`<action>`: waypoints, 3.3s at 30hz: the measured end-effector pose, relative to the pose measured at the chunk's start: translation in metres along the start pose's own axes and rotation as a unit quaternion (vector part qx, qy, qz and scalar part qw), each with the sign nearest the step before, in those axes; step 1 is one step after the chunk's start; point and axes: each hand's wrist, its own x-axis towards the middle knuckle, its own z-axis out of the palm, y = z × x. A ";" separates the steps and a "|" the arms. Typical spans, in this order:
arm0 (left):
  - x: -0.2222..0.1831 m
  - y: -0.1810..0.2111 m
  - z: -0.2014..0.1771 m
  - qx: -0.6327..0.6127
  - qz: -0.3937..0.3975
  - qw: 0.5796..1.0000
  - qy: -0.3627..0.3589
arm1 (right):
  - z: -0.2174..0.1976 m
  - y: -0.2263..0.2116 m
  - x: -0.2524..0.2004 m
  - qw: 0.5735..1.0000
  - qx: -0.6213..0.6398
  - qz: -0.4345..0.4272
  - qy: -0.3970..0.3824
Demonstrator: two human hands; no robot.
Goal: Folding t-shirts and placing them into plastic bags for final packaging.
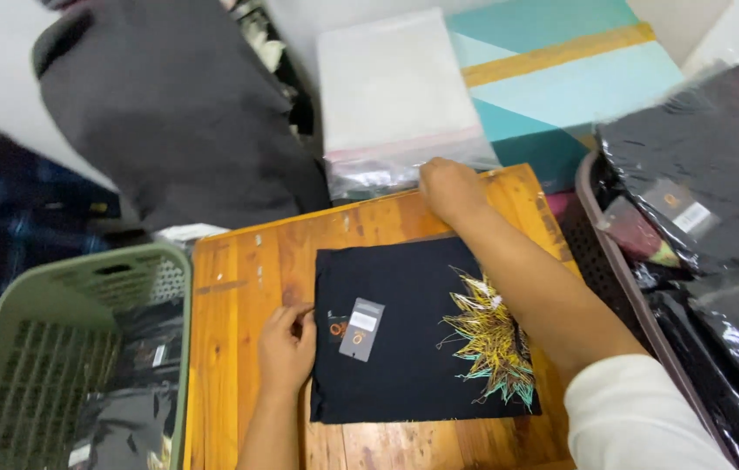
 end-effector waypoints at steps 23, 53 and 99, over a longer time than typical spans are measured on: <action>-0.028 0.087 -0.033 -0.007 0.212 0.973 0.085 | -0.219 -0.199 -0.178 0.921 0.222 -0.303 0.107; -0.119 0.028 -0.130 0.167 -0.200 0.951 -0.168 | -0.092 -0.180 -0.092 0.953 0.067 -0.164 -0.245; -0.029 0.064 -0.018 0.100 0.023 0.961 -0.255 | -0.174 -0.110 -0.108 0.935 0.167 0.132 -0.282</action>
